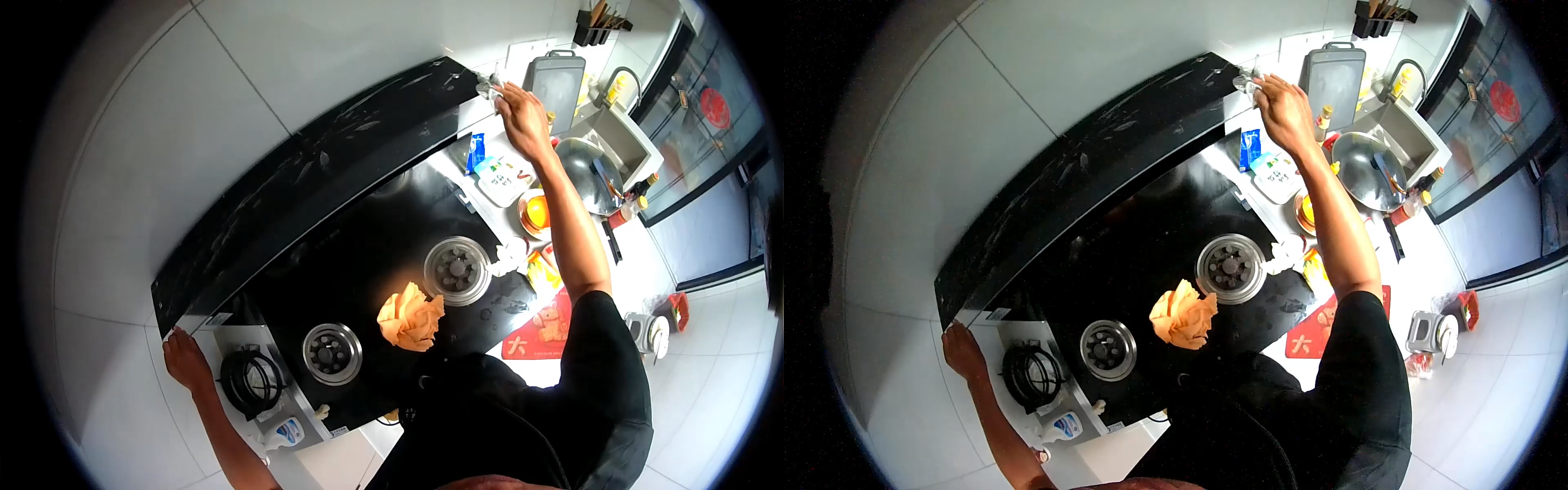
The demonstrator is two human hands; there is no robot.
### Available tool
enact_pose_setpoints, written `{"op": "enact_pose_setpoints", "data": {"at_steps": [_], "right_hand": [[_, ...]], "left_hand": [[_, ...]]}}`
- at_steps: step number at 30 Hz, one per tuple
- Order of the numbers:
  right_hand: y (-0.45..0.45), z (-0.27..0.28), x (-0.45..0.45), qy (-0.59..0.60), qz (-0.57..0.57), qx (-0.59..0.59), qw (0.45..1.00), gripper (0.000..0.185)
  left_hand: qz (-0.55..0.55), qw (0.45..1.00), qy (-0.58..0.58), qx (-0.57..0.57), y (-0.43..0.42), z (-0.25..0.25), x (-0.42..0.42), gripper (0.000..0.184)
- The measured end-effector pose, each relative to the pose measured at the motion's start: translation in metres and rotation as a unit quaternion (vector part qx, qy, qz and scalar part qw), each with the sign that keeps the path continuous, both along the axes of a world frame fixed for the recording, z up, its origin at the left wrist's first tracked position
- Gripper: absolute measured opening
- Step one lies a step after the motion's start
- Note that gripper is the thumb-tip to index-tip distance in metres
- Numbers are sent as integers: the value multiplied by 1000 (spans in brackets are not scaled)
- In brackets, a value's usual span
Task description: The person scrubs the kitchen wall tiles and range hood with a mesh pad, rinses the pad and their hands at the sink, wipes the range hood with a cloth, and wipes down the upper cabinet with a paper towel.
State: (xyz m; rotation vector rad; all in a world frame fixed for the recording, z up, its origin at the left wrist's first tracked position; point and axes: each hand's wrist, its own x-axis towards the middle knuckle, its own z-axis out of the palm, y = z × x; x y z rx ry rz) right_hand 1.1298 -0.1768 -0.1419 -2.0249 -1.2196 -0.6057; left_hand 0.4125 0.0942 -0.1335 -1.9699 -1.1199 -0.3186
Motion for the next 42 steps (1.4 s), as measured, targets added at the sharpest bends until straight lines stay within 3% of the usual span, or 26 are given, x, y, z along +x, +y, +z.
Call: {"op": "enact_pose_setpoints", "data": {"at_steps": [6, 10, 12, 14, 20, 24, 28, 30, 32, 34, 38, 40, 42], "right_hand": [[-11, -14, -23, -13, 29, 1, 1000, 35], [3, -10, 0, -73, -49, -3, 996, 32], [10, -19, -31, -27, -39, 26, 999, 29], [5, -15, -73, -69, 24, 22, 997, 30], [7, -10, -13, -88, -88, 5, 992, 30], [-1, -20, -67, -74, 19, 44, 996, 30], [-1, 0, -22, -72, -85, 19, 994, 30], [10, -7, -39, -25, -72, 14, 997, 30], [17, -28, -74, -91, 5, 56, 994, 30], [12, -17, -88, -80, 35, 51, 995, 29], [10, -4, -25, -62, -120, 26, 991, 31], [20, -7, -41, -55, -123, -4, 991, 32], [38, -25, -82, -76, -54, 57, 994, 31]], "left_hand": [[1, 1000, -25, -10, -14, 11, 15, 30], [-17, 1000, -14, 5, -7, 5, 6, 36], [-15, 1000, -15, 5, -6, 4, 6, 37], [-12, 1000, -9, 1, -3, 4, 7, 37], [-2, 1000, -17, -11, -10, 5, 9, 37], [12, 1000, -17, -17, -3, 4, 11, 37], [19, 1000, -8, -16, 2, 0, 0, 38], [20, 999, -9, -23, 4, -1, -2, 38], [21, 999, -8, -33, 4, -1, 0, 39], [34, 998, -19, -43, -1, 1, 2, 41], [14, 997, -31, -65, -5, 4, 0, 42], [22, 997, -36, -59, 0, 1, -1, 42], [26, 997, -31, -61, -2, 4, 3, 42]]}}
